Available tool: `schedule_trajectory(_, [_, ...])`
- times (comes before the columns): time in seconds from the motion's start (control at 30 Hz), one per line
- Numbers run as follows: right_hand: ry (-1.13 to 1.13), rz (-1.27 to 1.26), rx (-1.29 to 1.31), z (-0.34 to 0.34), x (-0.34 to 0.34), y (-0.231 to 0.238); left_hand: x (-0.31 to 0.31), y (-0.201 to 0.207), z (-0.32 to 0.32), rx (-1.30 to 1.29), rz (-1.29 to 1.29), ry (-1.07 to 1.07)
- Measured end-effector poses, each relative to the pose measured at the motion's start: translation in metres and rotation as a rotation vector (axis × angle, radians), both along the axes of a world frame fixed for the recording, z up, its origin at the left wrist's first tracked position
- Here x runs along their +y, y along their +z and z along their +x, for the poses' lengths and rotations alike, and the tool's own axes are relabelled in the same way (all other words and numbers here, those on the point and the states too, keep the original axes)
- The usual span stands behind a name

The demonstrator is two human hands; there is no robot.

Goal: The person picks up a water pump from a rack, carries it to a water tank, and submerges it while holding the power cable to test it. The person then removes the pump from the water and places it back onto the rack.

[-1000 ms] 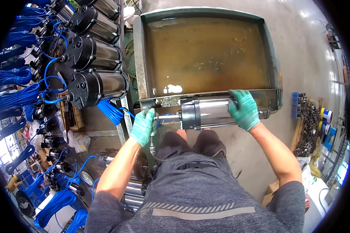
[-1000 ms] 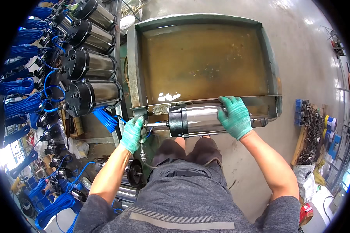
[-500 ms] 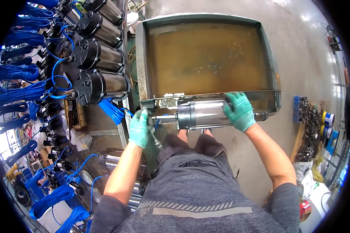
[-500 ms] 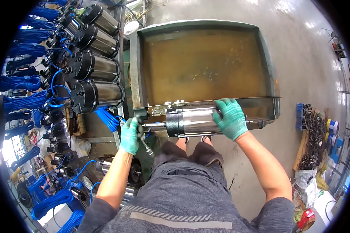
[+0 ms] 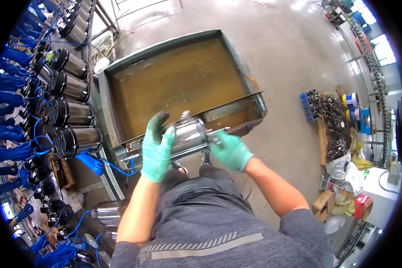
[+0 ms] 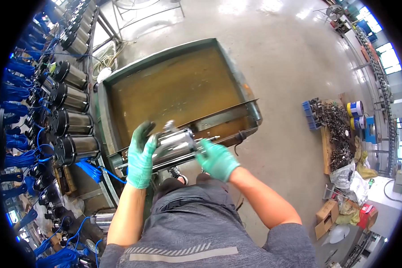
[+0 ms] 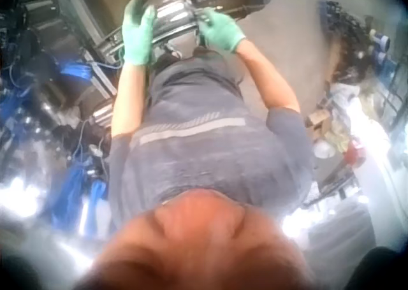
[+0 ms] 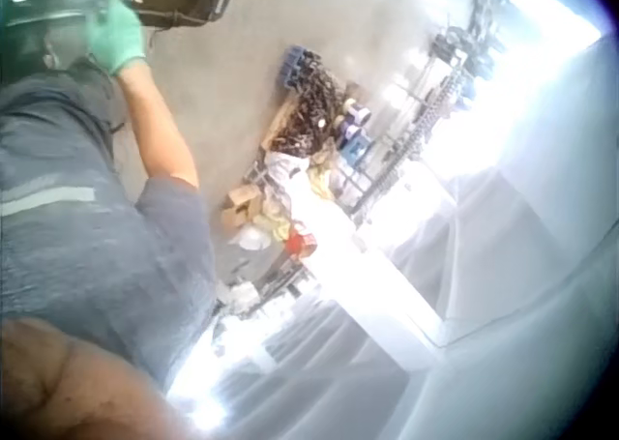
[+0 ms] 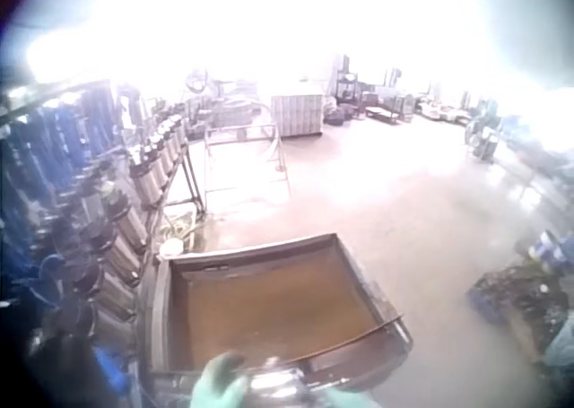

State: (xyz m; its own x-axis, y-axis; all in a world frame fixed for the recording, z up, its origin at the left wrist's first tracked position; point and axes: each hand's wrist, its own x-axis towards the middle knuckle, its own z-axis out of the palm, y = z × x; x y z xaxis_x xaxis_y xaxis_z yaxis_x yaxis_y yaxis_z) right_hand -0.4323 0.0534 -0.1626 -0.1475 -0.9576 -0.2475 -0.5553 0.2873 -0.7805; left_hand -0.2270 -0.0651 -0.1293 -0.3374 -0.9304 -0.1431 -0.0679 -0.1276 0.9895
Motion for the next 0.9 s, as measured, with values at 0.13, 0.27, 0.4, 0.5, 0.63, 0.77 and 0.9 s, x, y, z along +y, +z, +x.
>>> schedule_trajectory(0.13, [-0.331, 0.069, 0.155, -0.123, 0.055, -0.032, 0.001, -0.046, 0.040, -0.554, -0.382, -0.172])
schedule_trajectory(0.27, [-0.431, 0.277, 0.285, -0.199, 0.081, -0.082, 0.012, -0.058, 0.049, -0.877, -0.565, -0.285])
schedule_trajectory(0.4, [-0.491, 0.279, 0.329, -0.215, 0.062, -0.127, 0.022, -0.064, 0.049, -1.159, -0.618, -0.401])
schedule_trajectory(0.5, [-0.604, 0.237, 0.302, -0.212, 0.057, -0.147, 0.023, -0.077, 0.050, -1.138, -0.681, -0.380])
schedule_trajectory(0.63, [-0.440, -0.026, 0.782, -0.185, 0.079, -0.155, 0.024, -0.078, 0.052, -1.147, -0.675, -0.390])
schedule_trajectory(0.77, [-0.224, -0.163, 0.558, -0.140, 0.079, -0.139, 0.028, -0.084, 0.056, -1.144, -0.697, -0.369])
schedule_trajectory(0.9, [-0.326, -0.082, 0.451, -0.128, 0.072, -0.179, 0.028, -0.081, 0.055, -1.123, -0.687, -0.370])
